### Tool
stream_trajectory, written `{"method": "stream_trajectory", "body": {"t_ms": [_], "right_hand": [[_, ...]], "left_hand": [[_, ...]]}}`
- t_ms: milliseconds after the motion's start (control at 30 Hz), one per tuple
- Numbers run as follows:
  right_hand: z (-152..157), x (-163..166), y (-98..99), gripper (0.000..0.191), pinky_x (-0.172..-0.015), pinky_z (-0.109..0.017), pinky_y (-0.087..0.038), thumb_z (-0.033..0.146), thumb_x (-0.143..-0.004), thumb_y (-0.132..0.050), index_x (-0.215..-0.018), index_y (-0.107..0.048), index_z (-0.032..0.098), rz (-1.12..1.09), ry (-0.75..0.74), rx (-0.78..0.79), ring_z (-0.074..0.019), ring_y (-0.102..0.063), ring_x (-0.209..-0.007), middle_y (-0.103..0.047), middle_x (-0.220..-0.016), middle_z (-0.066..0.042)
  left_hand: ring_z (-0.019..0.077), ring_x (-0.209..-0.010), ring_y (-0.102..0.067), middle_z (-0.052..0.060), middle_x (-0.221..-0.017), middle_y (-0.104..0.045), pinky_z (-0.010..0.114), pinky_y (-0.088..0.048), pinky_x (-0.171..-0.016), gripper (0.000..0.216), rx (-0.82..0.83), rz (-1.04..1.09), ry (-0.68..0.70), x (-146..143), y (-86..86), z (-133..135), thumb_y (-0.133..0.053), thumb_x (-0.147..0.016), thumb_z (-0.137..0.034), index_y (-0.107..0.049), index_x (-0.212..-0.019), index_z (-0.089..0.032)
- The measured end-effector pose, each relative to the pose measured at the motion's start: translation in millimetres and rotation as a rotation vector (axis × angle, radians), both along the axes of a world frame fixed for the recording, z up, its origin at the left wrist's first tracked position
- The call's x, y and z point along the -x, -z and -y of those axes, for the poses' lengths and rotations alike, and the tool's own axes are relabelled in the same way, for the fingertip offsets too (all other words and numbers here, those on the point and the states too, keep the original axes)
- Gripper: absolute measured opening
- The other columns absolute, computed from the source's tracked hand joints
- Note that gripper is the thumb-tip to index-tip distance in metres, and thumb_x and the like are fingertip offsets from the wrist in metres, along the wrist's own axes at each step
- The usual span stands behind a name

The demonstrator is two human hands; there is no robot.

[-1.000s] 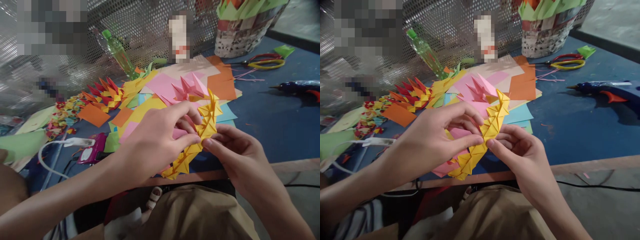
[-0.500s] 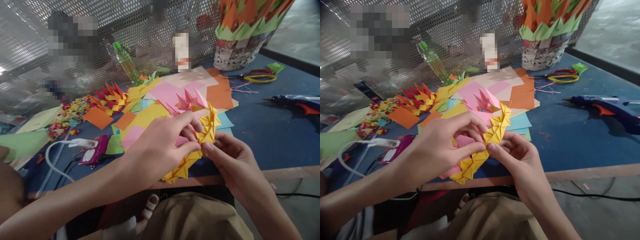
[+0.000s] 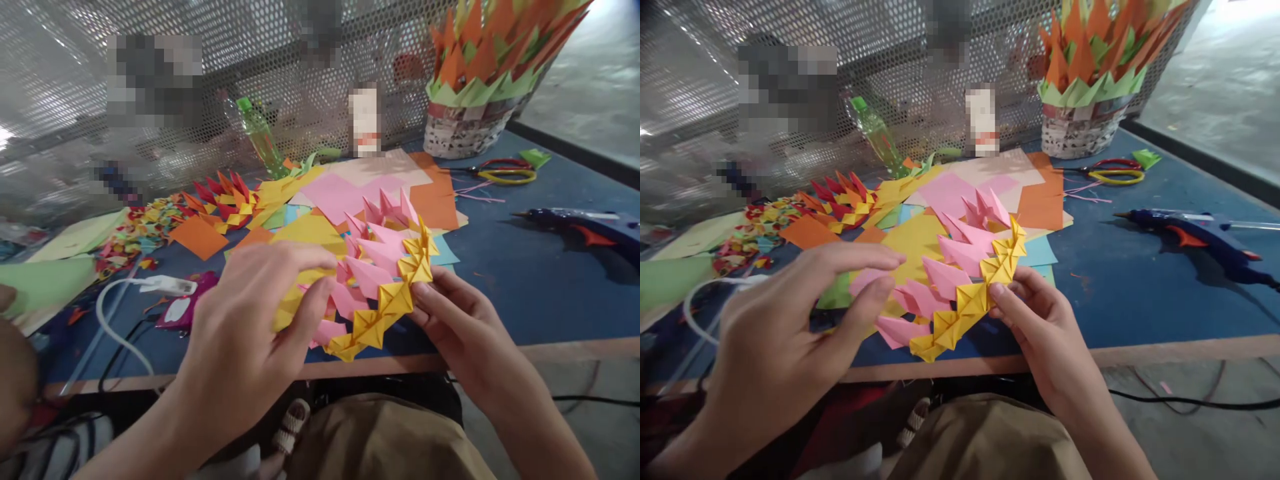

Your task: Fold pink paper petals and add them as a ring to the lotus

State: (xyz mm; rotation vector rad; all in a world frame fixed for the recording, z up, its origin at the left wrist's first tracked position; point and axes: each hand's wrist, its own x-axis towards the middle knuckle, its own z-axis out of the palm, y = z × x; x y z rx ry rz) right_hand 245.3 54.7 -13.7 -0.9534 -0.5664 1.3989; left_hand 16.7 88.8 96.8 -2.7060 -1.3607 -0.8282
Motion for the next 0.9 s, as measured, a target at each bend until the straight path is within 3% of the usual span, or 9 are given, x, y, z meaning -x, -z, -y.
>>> {"method": "stream_trajectory", "body": {"t_ms": [200,300,400,500,600,700,767,833,900], "right_hand": [[-1.8,-0.6,8.7,0.029,-0.073,-0.014,-0.064,0.034,-0.077,-0.098,-0.101,-0.082,0.031,0.023,0.197,0.002,-0.0120,-0.076,-0.080,-0.080,-0.093,0.001],[2.9,-4.9,15.2,0.028,-0.074,-0.012,-0.063,0.034,-0.079,-0.096,-0.104,-0.083,0.031,0.022,0.217,0.011,-0.0117,-0.077,-0.083,-0.082,-0.099,0.000],[14.7,-21.2,21.4,0.034,-0.077,-0.015,-0.065,0.039,-0.081,-0.094,-0.112,-0.084,0.032,0.058,0.177,0.081,-0.0162,-0.079,-0.090,-0.083,-0.113,-0.003],[27.2,-43.0,20.2,0.051,-0.072,-0.023,-0.068,0.041,-0.076,-0.095,-0.125,-0.081,0.035,0.106,0.115,0.157,-0.0219,-0.081,-0.086,-0.083,-0.115,-0.006],[34.9,-55.2,7.5,0.064,-0.069,-0.041,-0.071,0.044,-0.075,-0.093,-0.137,-0.075,0.038,0.113,-0.002,0.205,-0.0328,-0.082,-0.089,-0.081,-0.126,-0.010],[38.1,-53.6,-7.5,0.060,-0.077,-0.046,-0.071,0.046,-0.080,-0.088,-0.138,-0.074,0.037,0.107,0.014,0.216,-0.0359,-0.081,-0.102,-0.076,-0.139,-0.011],[39.5,-50.1,-13.1,0.060,-0.079,-0.046,-0.070,0.044,-0.080,-0.088,-0.137,-0.073,0.036,0.111,0.042,0.207,-0.0359,-0.080,-0.106,-0.078,-0.136,-0.010],[41.5,-48.3,-15.0,0.061,-0.080,-0.047,-0.070,0.045,-0.080,-0.087,-0.139,-0.072,0.038,0.121,0.038,0.188,-0.0368,-0.080,-0.107,-0.080,-0.130,-0.010],[44.3,-49.2,-14.6,0.060,-0.079,-0.048,-0.070,0.047,-0.081,-0.086,-0.139,-0.071,0.040,0.133,0.029,0.162,-0.0372,-0.081,-0.106,-0.080,-0.130,-0.009]], "left_hand": [[0.0248,-0.133,-0.064,0.003,-0.138,-0.070,0.044,-0.047,-0.120,0.032,-0.038,0.137,-0.099,29.7,35.9,20.3,-0.061,-0.101,-0.014,-0.059,-0.127,-0.032],[0.0266,-0.141,-0.059,0.007,-0.145,-0.064,0.046,-0.047,-0.122,0.027,0.094,0.233,-0.223,42.6,56.8,26.7,-0.056,-0.106,-0.023,-0.055,-0.132,-0.031],[0.0283,-0.147,-0.054,0.009,-0.153,-0.059,0.047,-0.047,-0.122,0.028,0.268,0.261,-0.227,47.8,70.9,27.6,-0.055,-0.108,-0.032,-0.054,-0.136,-0.031],[0.0269,-0.148,-0.055,0.009,-0.155,-0.060,0.046,-0.046,-0.123,0.028,0.367,0.321,-0.170,43.2,67.9,17.5,-0.050,-0.111,-0.036,-0.055,-0.138,-0.031],[0.0267,-0.143,-0.059,0.009,-0.151,-0.064,0.045,-0.049,-0.119,0.032,0.521,0.384,-0.069,27.2,50.2,-4.7,-0.052,-0.110,-0.046,-0.060,-0.136,-0.028],[0.0311,-0.137,-0.065,0.012,-0.155,-0.062,0.045,-0.055,-0.112,0.064,0.737,0.295,0.101,1.1,34.2,-29.9,-0.069,-0.098,-0.064,-0.055,-0.149,-0.029],[0.0375,-0.132,-0.068,0.018,-0.154,-0.062,0.049,-0.058,-0.106,0.098,0.760,0.189,0.144,-17.5,32.1,-43.1,-0.077,-0.085,-0.074,-0.040,-0.163,-0.028],[0.0400,-0.120,-0.073,0.020,-0.143,-0.069,0.051,-0.060,-0.097,0.103,0.726,0.139,0.136,-32.1,36.9,-52.9,-0.080,-0.084,-0.068,-0.034,-0.167,-0.026],[0.0366,-0.110,-0.076,0.019,-0.140,-0.071,0.049,-0.061,-0.093,0.090,0.710,0.174,0.136,-39.4,44.6,-60.5,-0.077,-0.089,-0.050,-0.036,-0.166,-0.028]]}}
